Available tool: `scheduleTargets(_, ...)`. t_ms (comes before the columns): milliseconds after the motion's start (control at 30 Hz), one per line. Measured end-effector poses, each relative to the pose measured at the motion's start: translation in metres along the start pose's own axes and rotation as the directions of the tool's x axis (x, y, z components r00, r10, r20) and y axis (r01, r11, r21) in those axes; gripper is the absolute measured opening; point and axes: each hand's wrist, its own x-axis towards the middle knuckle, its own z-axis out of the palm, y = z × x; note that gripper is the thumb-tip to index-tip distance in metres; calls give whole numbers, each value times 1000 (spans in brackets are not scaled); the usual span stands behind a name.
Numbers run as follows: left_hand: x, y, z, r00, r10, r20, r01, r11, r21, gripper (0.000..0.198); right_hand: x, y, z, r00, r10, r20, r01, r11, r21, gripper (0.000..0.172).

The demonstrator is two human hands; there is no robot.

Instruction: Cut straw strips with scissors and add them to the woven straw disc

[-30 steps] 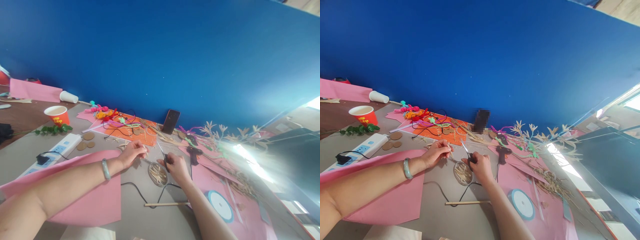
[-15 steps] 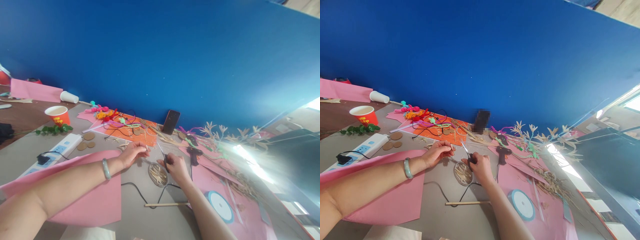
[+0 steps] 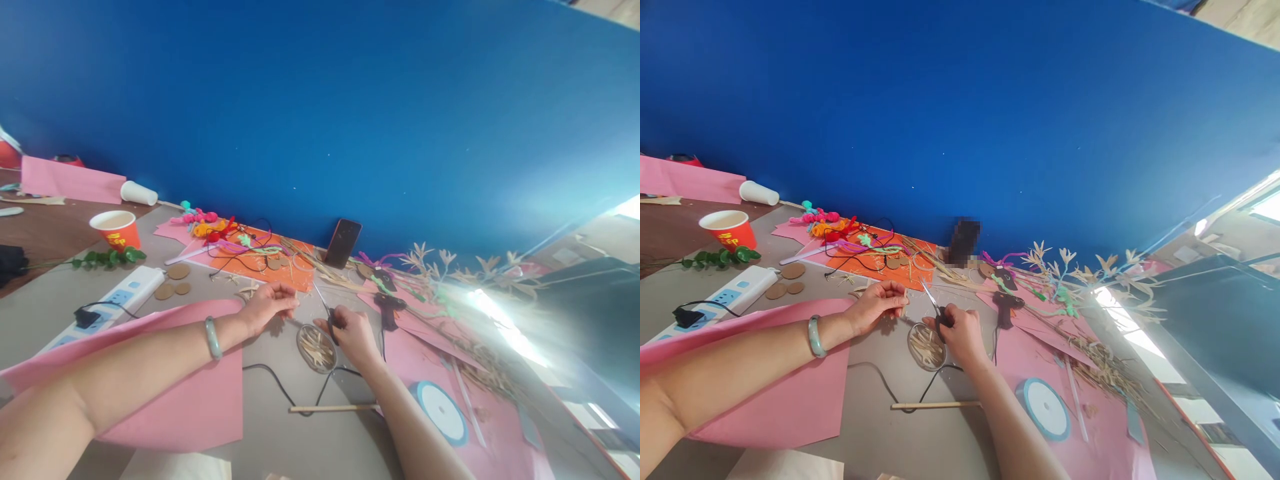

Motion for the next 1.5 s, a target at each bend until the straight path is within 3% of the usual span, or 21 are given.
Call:
scheduleTargets(400, -3, 4, 2, 994, -56, 92, 58, 998, -16, 26, 0, -2, 0, 1000, 11, 19, -11, 999, 33, 49)
scheduleTargets(1233, -1, 0, 2, 995, -57, 80, 55, 998, 17, 25, 0, 5, 5, 1000, -25, -6, 24, 999, -46, 47)
scheduleTargets(1500, -3, 2, 2, 997, -43, 65, 39, 997, 60, 26, -2, -4, -2, 994, -53, 93, 57, 997, -44, 39)
